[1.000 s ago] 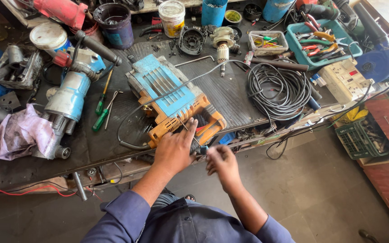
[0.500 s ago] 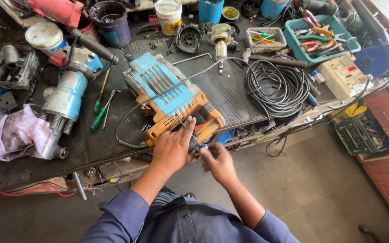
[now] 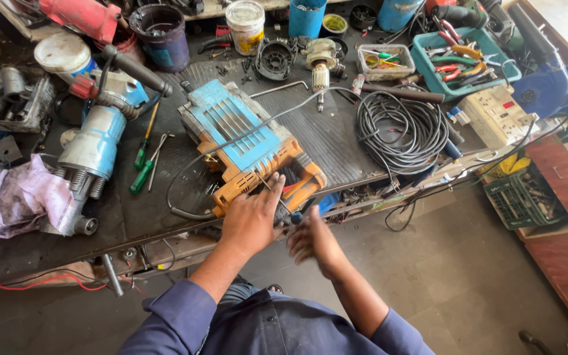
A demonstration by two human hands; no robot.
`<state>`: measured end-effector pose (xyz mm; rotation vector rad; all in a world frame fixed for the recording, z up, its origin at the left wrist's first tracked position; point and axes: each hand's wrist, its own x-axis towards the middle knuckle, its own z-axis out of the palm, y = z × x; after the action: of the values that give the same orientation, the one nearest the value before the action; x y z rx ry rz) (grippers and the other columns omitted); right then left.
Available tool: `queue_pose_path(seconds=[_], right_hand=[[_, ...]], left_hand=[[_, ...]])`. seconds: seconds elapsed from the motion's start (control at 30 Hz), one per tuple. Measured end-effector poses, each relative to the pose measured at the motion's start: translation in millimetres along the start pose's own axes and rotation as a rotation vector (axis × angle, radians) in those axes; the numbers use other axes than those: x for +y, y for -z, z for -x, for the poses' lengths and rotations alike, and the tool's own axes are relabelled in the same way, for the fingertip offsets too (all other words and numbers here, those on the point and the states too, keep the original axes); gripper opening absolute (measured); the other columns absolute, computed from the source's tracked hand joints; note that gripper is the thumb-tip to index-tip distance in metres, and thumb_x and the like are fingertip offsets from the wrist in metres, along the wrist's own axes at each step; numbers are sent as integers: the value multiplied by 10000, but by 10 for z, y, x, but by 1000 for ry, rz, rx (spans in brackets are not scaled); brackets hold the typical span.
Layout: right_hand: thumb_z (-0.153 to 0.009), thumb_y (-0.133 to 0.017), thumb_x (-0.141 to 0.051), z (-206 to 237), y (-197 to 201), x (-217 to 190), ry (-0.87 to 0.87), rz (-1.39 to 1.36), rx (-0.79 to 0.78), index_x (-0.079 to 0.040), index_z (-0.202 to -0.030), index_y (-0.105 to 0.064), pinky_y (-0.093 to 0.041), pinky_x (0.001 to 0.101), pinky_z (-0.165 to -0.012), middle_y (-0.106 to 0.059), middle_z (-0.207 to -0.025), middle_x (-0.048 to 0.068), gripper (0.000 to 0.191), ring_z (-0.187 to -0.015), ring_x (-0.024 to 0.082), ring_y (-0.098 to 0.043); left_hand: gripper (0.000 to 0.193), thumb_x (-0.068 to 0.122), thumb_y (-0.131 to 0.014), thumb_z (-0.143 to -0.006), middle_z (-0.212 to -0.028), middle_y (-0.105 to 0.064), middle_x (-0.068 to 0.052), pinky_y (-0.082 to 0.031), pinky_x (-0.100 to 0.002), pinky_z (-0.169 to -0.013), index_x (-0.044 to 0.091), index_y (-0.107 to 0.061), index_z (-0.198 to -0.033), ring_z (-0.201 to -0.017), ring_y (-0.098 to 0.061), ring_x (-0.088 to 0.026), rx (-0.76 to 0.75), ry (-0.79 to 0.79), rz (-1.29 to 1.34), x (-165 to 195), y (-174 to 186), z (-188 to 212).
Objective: The person uses a hex key to unscrew fasteners from a blue and orange power cutter on a cluttered workbench, then lifts off the blue housing cover and separates the motor housing halves. They set the tool body aside, retrieve a red toolbox, and continue unscrewing the gray motor housing while picking small parts from the bench.
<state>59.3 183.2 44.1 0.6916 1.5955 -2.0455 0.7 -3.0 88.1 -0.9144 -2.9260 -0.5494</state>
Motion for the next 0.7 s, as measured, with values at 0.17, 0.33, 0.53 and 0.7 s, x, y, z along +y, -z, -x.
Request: queue_pose_path(seconds=[0.17, 0.33, 0.53, 0.7], right_hand=[[-910, -612, -667, -27, -65, 139, 476, 284, 15, -2, -936, -667, -511, 315, -512, -672, -701, 67, 668, -572, 189, -645], [-934, -418, -741, 25, -34, 59, 717, 752, 296, -82, -944, -690, -513, 320, -568, -661, -756, 35, 713, -651, 190, -651], [-878, -650, -637, -36, 14, 119, -88, -494, -511, -5, -977, -667, -525, 313, -531, -627, -713, 59, 639, -603, 190, -640], [-970, -499, -551, -141, -4, 243, 181, 51, -76, -91, -980, -653, -533, 369, -581, -655, -751, 65, 485, -643, 202, -652]], left_hand=[[1073, 337, -874, -696, -1551, -454, -183, -493, -404, -799, 7, -302, -1541, -954, -702, -300, 90, -51, -18, -4, -5, 15], [1101, 348, -880, -663, -1545, -452, -179, -490, -412, -805, 10, -296, -1532, -947, -696, -306, 43, -25, -8, 9, 14, 2], [1029, 314, -842, -733, -1569, -445, -178, -495, -402, -787, 13, -292, -1549, -919, -704, -289, 36, -37, -62, 15, 13, 2], [1044, 335, -848, -711, -1546, -453, -186, -491, -413, -796, 10, -296, -1535, -942, -705, -292, 87, -45, -5, 22, 4, 2]])
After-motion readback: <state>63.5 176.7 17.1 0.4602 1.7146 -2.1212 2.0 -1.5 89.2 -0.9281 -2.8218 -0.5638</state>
